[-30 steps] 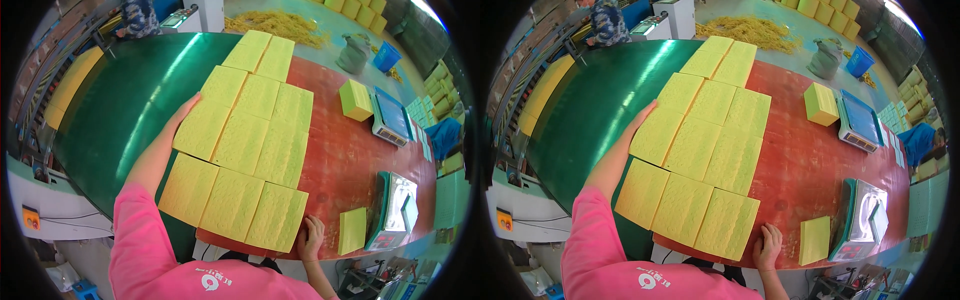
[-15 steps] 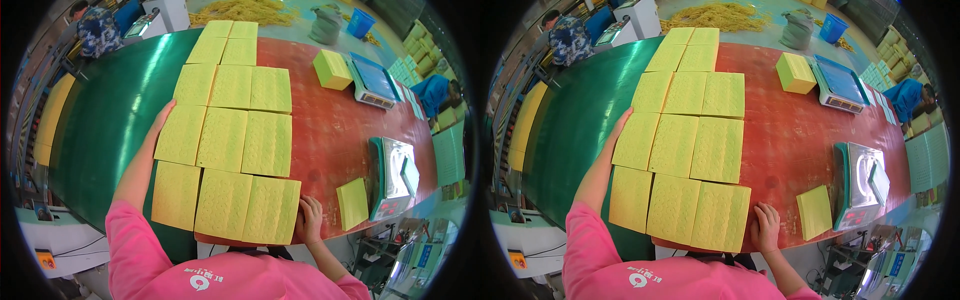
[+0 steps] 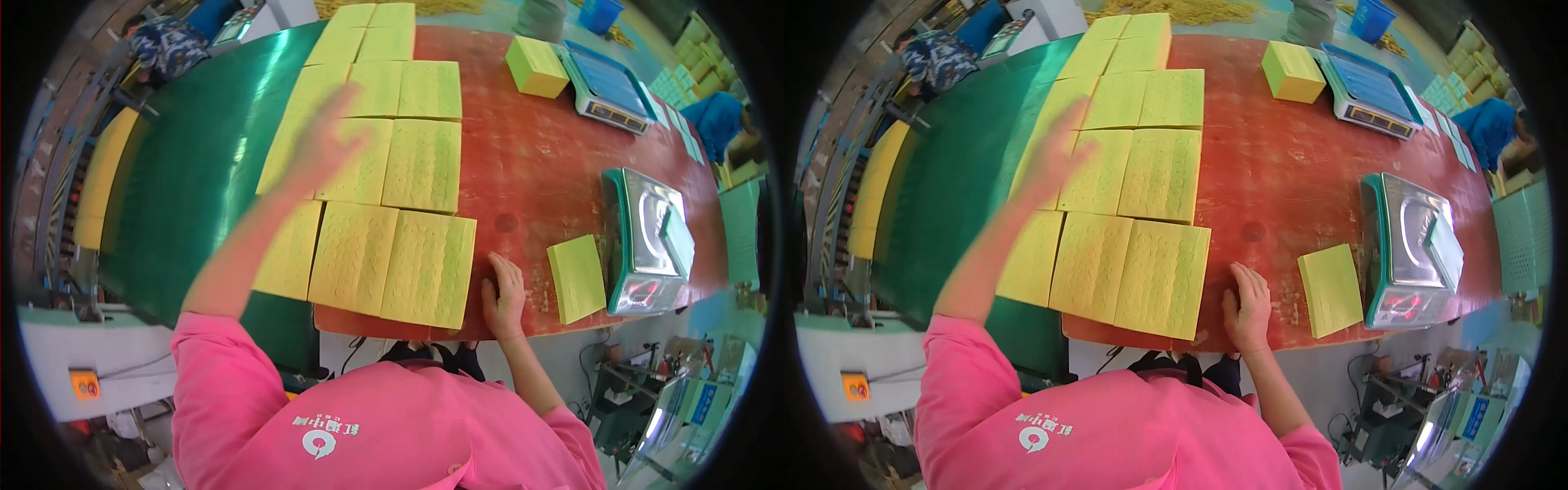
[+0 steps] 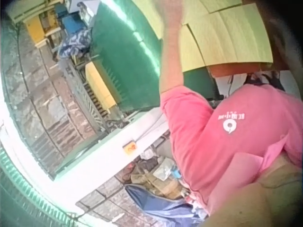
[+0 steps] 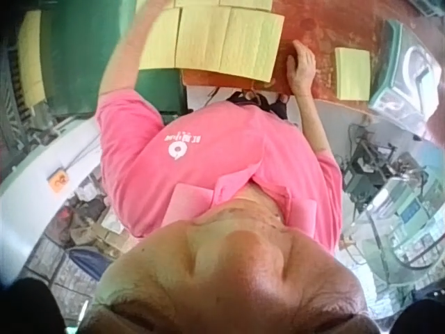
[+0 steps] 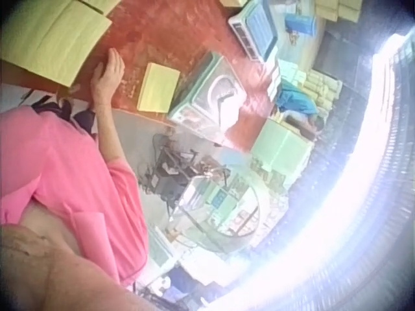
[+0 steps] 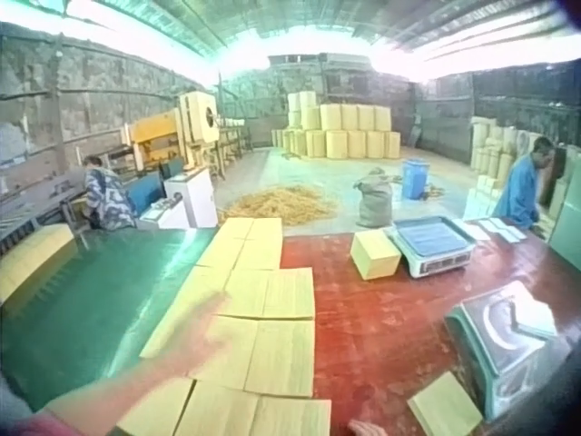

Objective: Bundling paper stacks with an automated machine and weighing the resulting bundles on a digital scale.

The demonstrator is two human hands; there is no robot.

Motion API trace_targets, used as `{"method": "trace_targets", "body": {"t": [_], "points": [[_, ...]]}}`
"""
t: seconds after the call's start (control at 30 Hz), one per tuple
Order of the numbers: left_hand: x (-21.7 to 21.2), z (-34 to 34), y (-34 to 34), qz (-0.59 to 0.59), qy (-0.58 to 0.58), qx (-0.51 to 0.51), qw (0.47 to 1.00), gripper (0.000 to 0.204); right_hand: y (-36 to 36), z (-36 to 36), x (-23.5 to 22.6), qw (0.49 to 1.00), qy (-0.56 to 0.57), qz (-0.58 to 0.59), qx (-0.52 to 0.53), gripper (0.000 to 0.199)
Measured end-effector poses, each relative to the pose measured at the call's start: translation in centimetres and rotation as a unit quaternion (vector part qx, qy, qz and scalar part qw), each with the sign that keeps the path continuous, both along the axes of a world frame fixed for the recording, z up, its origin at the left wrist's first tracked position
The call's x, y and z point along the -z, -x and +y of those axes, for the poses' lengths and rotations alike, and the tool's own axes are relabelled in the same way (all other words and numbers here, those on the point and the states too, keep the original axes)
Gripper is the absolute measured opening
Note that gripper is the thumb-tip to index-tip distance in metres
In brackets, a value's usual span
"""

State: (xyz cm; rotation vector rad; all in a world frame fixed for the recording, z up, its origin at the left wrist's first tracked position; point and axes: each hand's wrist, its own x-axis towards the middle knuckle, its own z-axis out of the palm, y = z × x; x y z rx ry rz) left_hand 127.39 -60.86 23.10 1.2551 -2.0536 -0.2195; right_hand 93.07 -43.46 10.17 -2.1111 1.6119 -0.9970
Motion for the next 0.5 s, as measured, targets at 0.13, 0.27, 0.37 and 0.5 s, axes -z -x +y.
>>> {"method": "trace_targets", "body": {"t": [0.13, 0.27, 0.37, 0.5], "points": [[-1.2, 13.2, 10.6, -0.182, -0.035, 0.117, 0.976, 0.073, 0.8, -1.7, 0.2, 0.967, -0.089, -0.234, 0.044, 0.032], [1.9, 18.8, 13.7, -0.199, -0.092, 0.006, 0.976, 0.081, -0.4, -6.6, -0.7, 0.866, -0.165, -0.466, -0.077, 0.031], [4.4, 19.4, 15.1, -0.219, -0.082, -0.047, 0.971, 0.082, -1.7, -8.6, 3.4, 0.853, -0.241, -0.443, -0.131, 0.031], [4.5, 20.1, 16.6, -0.239, -0.094, -0.071, 0.964, 0.082, -1.2, -7.8, 2.2, 0.888, -0.155, -0.403, -0.159, 0.032]]}}
